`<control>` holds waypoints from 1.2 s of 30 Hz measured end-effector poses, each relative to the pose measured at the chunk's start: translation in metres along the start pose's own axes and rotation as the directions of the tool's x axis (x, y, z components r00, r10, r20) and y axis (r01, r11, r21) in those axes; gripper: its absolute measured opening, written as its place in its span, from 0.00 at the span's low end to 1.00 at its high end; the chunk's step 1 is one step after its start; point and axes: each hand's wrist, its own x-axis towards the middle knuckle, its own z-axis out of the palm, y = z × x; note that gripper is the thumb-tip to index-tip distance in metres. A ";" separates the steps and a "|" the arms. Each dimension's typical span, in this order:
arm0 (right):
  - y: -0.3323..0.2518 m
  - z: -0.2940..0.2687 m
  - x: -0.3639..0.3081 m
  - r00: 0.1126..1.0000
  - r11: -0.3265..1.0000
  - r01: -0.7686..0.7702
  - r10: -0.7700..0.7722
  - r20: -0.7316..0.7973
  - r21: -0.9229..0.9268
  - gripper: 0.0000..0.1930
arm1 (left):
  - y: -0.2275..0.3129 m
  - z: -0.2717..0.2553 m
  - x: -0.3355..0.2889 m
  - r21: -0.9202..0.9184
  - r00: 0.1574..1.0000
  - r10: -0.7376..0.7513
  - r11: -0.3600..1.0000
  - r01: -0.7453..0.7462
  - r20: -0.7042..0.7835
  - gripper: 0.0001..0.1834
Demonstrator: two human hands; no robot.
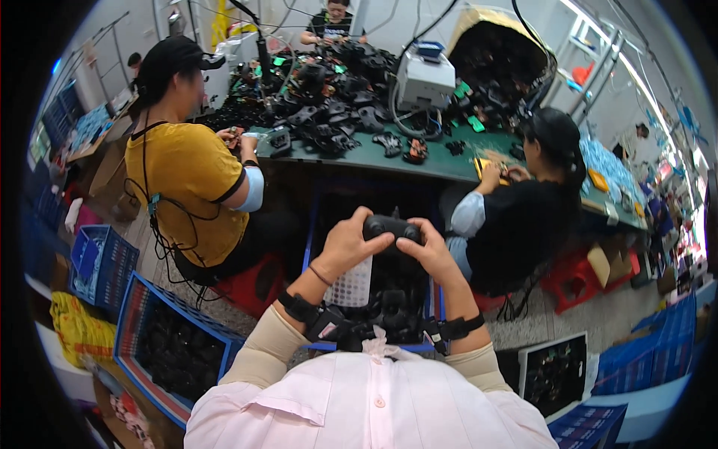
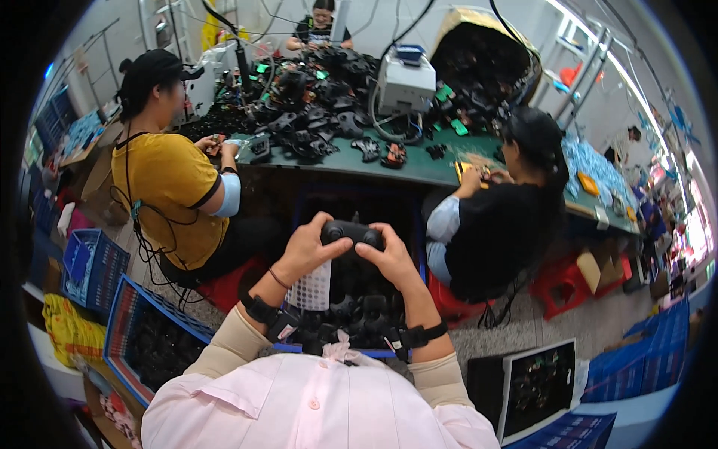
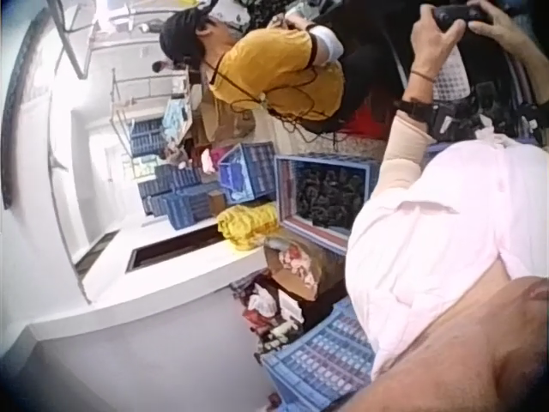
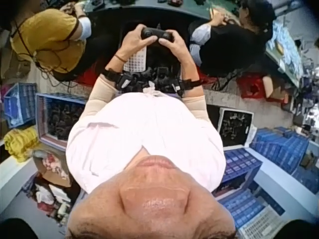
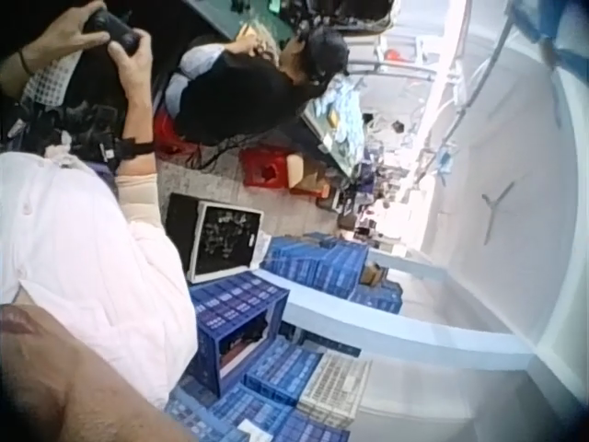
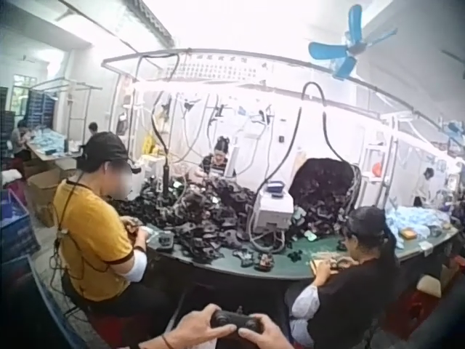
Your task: Assemble and inspect electronic controllers by attaching components and stickers.
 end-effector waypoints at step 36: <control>0.111 0.130 0.228 0.932 0.979 -0.199 0.205 0.298 -0.051 0.10 | -0.188 -0.079 -0.250 -0.287 0.594 -0.787 0.615 0.734 -0.169 0.22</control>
